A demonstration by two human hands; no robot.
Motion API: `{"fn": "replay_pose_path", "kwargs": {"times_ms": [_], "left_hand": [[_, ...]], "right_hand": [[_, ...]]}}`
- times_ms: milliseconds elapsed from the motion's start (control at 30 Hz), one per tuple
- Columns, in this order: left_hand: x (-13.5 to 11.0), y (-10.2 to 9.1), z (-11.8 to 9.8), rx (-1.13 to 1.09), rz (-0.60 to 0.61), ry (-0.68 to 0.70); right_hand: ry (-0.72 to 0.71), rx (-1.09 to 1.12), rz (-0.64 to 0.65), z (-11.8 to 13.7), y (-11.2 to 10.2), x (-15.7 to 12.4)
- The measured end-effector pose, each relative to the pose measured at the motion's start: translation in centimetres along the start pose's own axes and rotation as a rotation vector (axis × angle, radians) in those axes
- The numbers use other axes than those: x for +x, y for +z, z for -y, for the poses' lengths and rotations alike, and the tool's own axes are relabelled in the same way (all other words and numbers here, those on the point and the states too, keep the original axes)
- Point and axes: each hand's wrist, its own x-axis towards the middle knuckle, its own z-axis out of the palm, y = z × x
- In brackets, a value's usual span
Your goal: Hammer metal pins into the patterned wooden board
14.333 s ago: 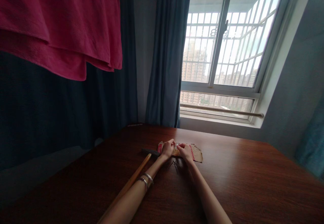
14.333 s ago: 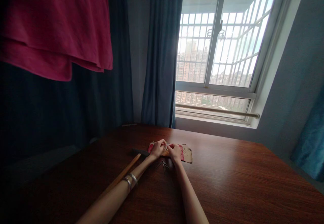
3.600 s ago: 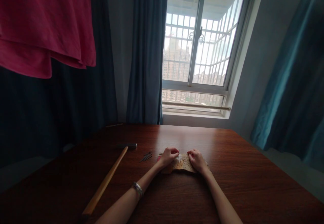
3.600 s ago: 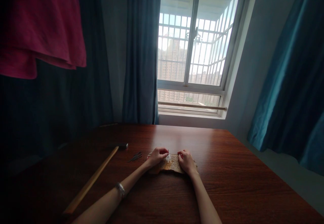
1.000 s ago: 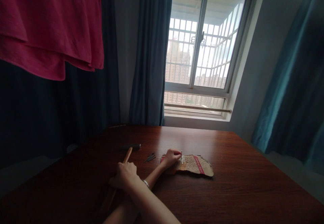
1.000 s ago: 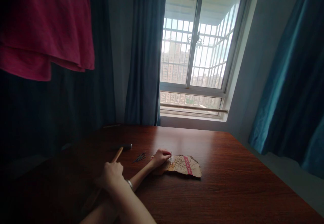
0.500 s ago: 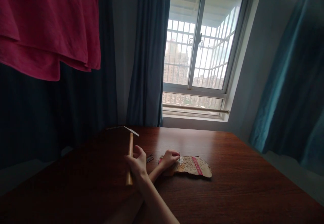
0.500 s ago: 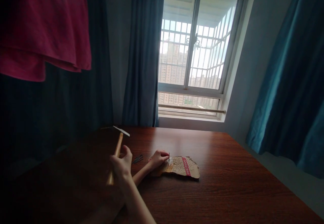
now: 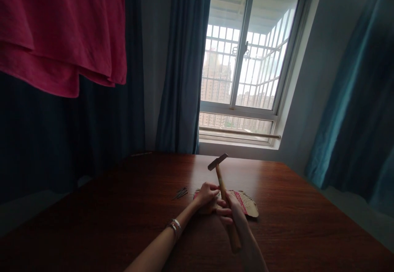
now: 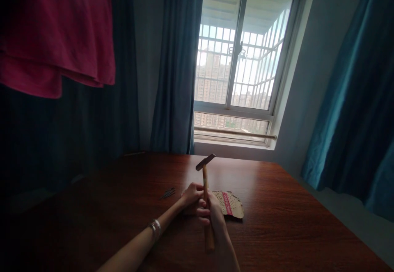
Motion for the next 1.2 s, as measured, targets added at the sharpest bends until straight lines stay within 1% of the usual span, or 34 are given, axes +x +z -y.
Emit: {"fn": "replay_pose_path", "kwargs": {"times_ms": [100, 167, 233, 333, 467, 600, 700, 900, 1133, 1200], "left_hand": [[0.7, 0.3, 0.7, 0.021, -0.055, 0.068], [1.0, 0.4, 1.1, 0.025, -0.075, 0.099], [1.0, 0.4, 1.3, 0.028, -0.074, 0.105], [1.0, 0.4, 1.3, 0.03, -0.077, 0.091], [0.8, 0.3, 1.0, 0.042, -0.074, 0.105], [0.6, 0.2, 0.7, 0.06, -0.066, 0.128], [0.6, 0.1, 0.6, 0.085, -0.05, 0.12], [0.7, 0.2, 0.7, 0.063, -0.06, 0.115], [0.8, 0.3, 1.0, 0.042, -0.053, 0.121], [0.9, 0.3, 1.1, 0.037, -0.051, 0.133]], "right_hand": [[0.033, -0.015, -0.04, 0.1, -2.2, -2.1], [0.015, -0.052, -0.108, 0.0, -3.0, -3.3], [-0.004, -0.126, -0.187, -0.2, -3.4, -4.2], [-0.017, -0.255, -0.274, -0.3, -3.3, -5.2], [-0.007, -0.39, -0.307, 0.0, -2.6, -6.0], [0.003, -0.478, -0.359, 0.3, -2.0, -6.2], [0.031, -0.498, -0.372, 0.4, -1.9, -6.1], [0.027, -0.52, -0.405, -0.3, -2.2, -6.3], [-0.011, -0.512, -0.395, -0.7, -1.8, -6.5], [-0.003, -0.521, -0.394, -0.7, -1.8, -6.4]]}}
